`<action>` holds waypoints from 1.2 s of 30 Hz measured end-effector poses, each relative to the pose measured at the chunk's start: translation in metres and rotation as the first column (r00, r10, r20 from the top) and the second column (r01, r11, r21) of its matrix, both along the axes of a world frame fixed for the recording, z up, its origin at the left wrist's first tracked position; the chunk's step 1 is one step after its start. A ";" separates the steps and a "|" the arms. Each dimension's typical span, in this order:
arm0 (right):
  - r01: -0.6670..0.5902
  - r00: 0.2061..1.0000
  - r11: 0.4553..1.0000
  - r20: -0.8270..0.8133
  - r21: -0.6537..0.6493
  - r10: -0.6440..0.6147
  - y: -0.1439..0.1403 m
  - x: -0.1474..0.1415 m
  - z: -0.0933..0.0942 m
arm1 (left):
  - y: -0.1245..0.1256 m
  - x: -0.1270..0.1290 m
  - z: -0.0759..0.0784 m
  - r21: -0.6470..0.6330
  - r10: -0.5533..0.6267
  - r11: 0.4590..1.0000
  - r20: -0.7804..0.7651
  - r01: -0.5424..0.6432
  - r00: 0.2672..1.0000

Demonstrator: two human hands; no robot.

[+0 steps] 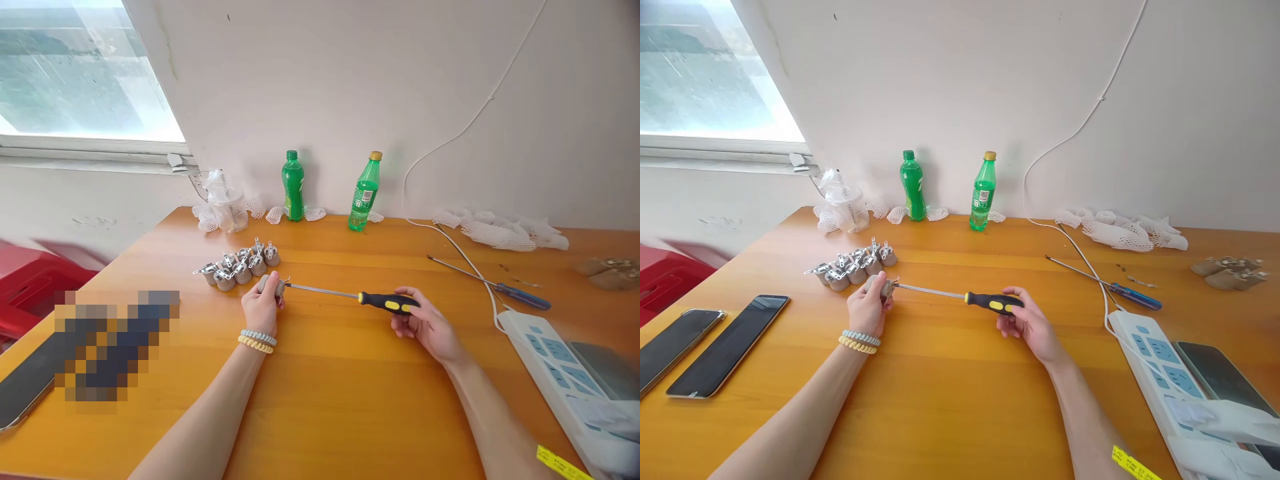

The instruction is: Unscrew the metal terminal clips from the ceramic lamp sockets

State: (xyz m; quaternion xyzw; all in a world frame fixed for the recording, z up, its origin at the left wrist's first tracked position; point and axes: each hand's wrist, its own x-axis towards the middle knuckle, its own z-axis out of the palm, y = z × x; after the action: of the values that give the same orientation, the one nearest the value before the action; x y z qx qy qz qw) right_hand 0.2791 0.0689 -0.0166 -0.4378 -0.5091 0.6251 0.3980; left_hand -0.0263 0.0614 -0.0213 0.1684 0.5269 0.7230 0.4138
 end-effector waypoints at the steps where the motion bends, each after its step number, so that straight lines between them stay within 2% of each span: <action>1: -0.003 1.000 1.000 -0.005 -0.007 0.003 -0.001 0.000 0.001 | 0.000 0.000 0.000 -0.002 0.001 1.000 -0.005 -0.001 1.000; 4: 0.038 0.994 0.999 0.107 -0.007 -0.037 -0.001 -0.002 -0.001 | 0.000 -0.001 0.000 0.004 0.004 1.000 -0.021 -0.004 1.000; 8: 0.115 0.959 0.990 0.249 0.078 -0.131 0.002 -0.003 -0.005 | 0.000 0.000 0.000 0.019 -0.007 1.000 -0.035 0.008 0.999; 13: 0.017 0.998 1.000 0.057 -0.008 -0.016 0.000 -0.004 0.002 | 0.002 0.000 0.002 0.021 0.005 1.000 -0.018 -0.005 1.000; 15: 0.085 0.995 0.996 0.048 0.010 -0.086 0.000 -0.004 0.001 | 0.003 -0.001 0.003 0.024 0.019 1.000 0.001 -0.019 1.000; 18: 0.192 0.973 0.980 0.120 0.050 -0.196 0.008 -0.003 -0.011 | 0.005 -0.003 0.001 0.045 0.009 0.999 0.012 -0.010 1.000; 21: 0.230 0.953 0.970 0.181 0.085 -0.242 0.014 -0.004 -0.021 | 0.006 -0.004 -0.002 0.033 -0.007 0.999 0.013 0.006 1.000; 24: 0.194 0.965 0.979 0.168 0.065 -0.203 0.011 -0.007 -0.016 | 0.004 -0.003 -0.005 0.015 -0.005 1.000 0.008 0.005 1.000; 28: 0.138 0.990 0.988 -0.005 0.065 -0.138 0.005 -0.011 -0.005 | 0.003 -0.002 -0.006 0.000 -0.010 1.000 0.000 0.010 1.000; 32: 0.112 0.989 0.992 0.092 0.058 -0.117 0.003 -0.010 -0.005 | 0.001 -0.001 -0.003 -0.014 -0.005 1.000 -0.016 0.004 1.000; 36: 0.113 0.954 0.984 0.261 0.139 -0.146 0.002 -0.006 -0.010 | -0.001 -0.001 -0.001 -0.015 -0.007 1.000 -0.007 0.007 1.000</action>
State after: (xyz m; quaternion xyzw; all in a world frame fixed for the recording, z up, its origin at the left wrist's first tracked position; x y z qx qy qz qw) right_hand 0.2728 0.0712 -0.0264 -0.5261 -0.5661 0.4998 0.3910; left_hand -0.0272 0.0608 -0.0222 0.1697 0.5331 0.7170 0.4158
